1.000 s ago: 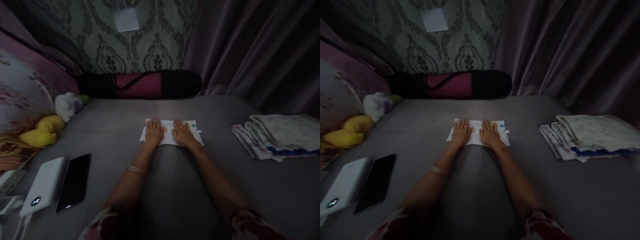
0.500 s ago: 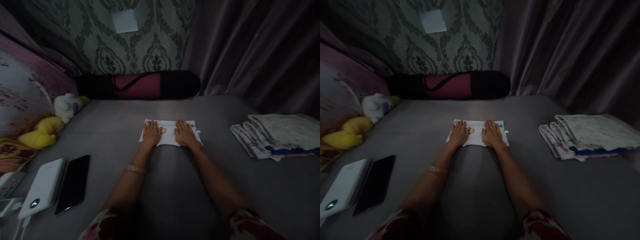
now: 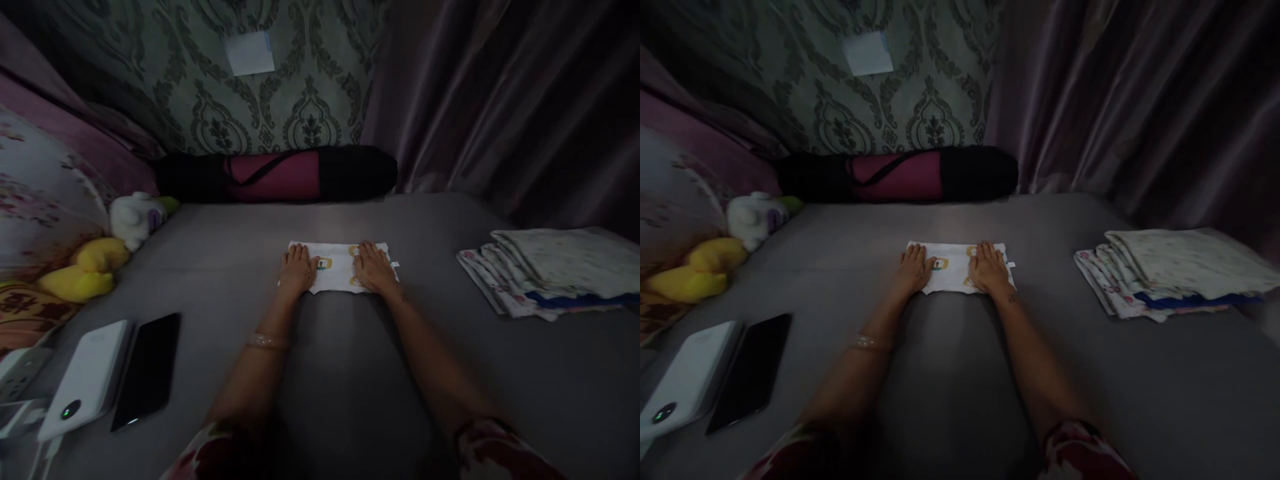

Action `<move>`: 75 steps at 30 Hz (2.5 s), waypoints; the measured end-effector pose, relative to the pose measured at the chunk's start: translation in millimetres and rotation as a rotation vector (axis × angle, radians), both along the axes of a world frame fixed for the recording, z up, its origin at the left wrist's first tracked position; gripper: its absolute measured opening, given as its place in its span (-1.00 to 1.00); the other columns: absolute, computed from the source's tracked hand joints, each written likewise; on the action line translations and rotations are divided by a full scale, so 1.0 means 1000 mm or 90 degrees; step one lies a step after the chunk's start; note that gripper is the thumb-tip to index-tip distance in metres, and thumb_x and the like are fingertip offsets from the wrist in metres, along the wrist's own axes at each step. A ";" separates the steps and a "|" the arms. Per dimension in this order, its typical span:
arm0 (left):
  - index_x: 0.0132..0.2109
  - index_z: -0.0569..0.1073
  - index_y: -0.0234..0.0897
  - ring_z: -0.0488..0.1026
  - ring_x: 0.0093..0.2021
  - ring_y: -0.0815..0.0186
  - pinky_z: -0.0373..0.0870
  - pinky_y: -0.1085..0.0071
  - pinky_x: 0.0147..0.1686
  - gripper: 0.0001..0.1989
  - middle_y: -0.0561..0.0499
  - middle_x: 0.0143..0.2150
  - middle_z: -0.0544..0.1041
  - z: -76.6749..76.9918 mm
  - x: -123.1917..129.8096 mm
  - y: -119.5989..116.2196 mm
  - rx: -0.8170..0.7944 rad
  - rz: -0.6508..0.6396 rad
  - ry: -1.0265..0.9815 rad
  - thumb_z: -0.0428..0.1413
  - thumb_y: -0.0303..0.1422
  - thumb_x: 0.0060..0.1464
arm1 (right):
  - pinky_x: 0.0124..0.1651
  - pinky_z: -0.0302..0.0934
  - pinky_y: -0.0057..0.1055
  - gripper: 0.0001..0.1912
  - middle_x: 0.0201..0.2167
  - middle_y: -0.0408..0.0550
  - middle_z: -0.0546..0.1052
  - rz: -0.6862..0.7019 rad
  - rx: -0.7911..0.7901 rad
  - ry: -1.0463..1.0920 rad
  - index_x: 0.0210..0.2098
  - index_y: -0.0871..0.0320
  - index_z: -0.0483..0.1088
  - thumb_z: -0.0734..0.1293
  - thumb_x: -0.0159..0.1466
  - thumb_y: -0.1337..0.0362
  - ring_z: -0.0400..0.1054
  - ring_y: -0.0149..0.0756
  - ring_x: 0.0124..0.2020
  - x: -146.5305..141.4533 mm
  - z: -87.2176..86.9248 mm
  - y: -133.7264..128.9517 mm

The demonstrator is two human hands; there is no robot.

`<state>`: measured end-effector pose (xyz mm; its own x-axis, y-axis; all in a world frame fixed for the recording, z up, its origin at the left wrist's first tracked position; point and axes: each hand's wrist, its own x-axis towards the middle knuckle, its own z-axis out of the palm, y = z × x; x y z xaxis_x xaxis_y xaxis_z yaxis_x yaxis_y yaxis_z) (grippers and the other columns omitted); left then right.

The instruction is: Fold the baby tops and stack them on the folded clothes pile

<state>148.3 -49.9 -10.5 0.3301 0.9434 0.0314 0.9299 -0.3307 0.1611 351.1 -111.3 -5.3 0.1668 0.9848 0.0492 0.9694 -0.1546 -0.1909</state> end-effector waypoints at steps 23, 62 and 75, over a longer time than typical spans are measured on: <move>0.33 0.14 -0.43 -0.06 0.41 0.06 -0.08 0.02 0.33 -0.38 -0.23 0.39 0.10 0.014 -0.014 0.008 0.000 0.043 -0.077 -0.33 -0.12 0.32 | 0.33 -0.14 -0.06 -0.38 0.33 0.25 0.12 -0.075 0.034 0.020 0.28 0.40 0.11 -0.09 0.40 0.13 -0.05 -0.01 0.34 0.032 -0.002 0.005; 0.30 0.18 -0.59 0.08 0.36 0.03 -0.03 0.10 0.31 -0.42 -0.32 0.34 0.18 0.003 0.007 -0.012 0.148 0.102 -0.075 -0.28 -0.25 0.31 | 0.38 -0.34 -0.08 -0.42 0.36 0.16 0.09 0.151 0.139 -0.042 0.31 0.34 0.12 -0.01 0.42 0.13 -0.12 -0.10 0.38 -0.062 0.004 -0.014; 0.31 0.19 -0.53 0.01 0.38 0.03 -0.13 0.08 0.34 -0.37 -0.26 0.35 0.18 0.003 0.022 -0.023 0.133 0.027 -0.053 -0.31 -0.14 0.32 | 0.37 -0.33 -0.05 -0.40 0.36 0.18 0.07 0.028 0.112 -0.040 0.33 0.35 0.07 -0.03 0.42 0.13 -0.15 -0.07 0.39 -0.042 0.005 -0.008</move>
